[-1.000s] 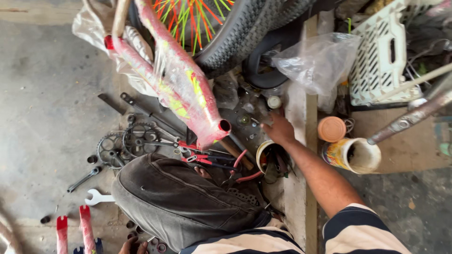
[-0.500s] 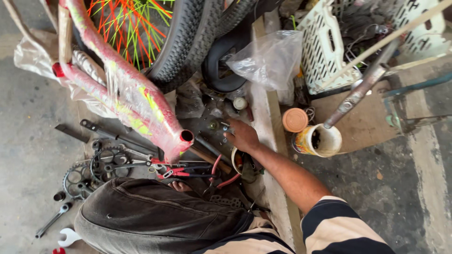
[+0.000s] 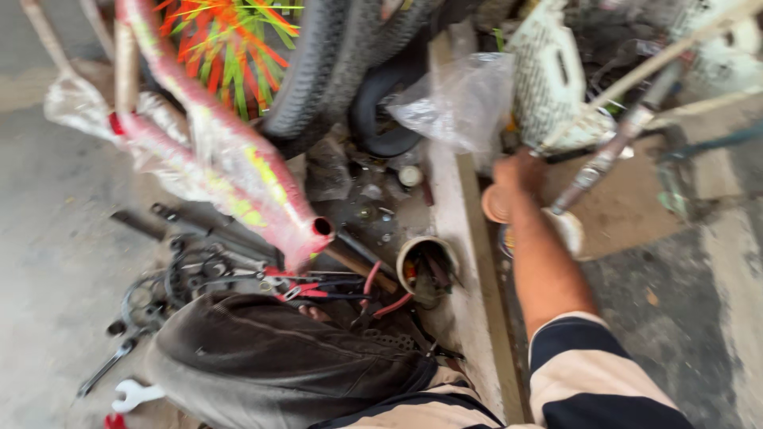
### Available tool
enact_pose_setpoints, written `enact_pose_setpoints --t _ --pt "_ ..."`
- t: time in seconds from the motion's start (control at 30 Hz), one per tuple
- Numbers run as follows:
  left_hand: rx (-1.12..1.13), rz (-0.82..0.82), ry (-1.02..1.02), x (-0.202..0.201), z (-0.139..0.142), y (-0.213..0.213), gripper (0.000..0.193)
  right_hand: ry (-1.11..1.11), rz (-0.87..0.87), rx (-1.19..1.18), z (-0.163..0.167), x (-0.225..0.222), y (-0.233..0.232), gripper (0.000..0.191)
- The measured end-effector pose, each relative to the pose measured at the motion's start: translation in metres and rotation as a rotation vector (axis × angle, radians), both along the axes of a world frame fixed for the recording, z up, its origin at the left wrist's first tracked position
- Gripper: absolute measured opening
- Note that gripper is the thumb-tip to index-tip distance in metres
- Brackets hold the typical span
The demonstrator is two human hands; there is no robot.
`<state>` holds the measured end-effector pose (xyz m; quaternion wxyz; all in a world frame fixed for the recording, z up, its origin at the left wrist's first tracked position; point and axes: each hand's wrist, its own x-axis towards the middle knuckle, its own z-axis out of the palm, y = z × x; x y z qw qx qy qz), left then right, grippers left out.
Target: The person sits on the workshop floor and packs green grease into small bicycle bearing races by hand, picking each race from the floor, filling it with grease from a container, and setting it aside. They then handle a wooden dowel and hammer near a plastic-wrapped bicycle frame.
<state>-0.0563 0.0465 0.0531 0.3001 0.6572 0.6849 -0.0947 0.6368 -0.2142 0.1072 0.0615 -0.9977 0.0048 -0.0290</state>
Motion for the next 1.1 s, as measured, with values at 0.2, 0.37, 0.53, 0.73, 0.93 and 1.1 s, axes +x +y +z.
enact_pose_setpoints --t 0.2,0.37,0.53,0.73,0.93,1.1 --pt "0.163 -0.119 -0.156 -0.031 0.023 -0.018 0.05 0.333 -0.119 -0.135 0.012 0.011 -0.007 0.036" --pt "0.09 -0.166 -0.069 -0.039 0.036 -0.03 0.047 0.129 -0.062 -0.002 0.013 0.011 -0.017 0.031" --pt "0.122 -0.18 -0.132 -0.03 0.05 -0.032 0.044 -0.289 0.18 0.408 0.001 0.012 -0.026 0.027" --pt "0.239 -0.125 -0.266 -0.036 0.048 -0.031 0.041 0.094 0.026 1.516 -0.001 -0.029 0.001 0.011" --pt "0.289 0.247 -0.64 -0.047 0.052 -0.027 0.035 0.392 0.322 1.865 0.058 -0.079 0.03 0.014" --pt "0.313 0.326 -0.878 -0.004 0.122 -0.02 0.032 0.76 0.515 1.982 0.111 -0.125 0.066 0.027"
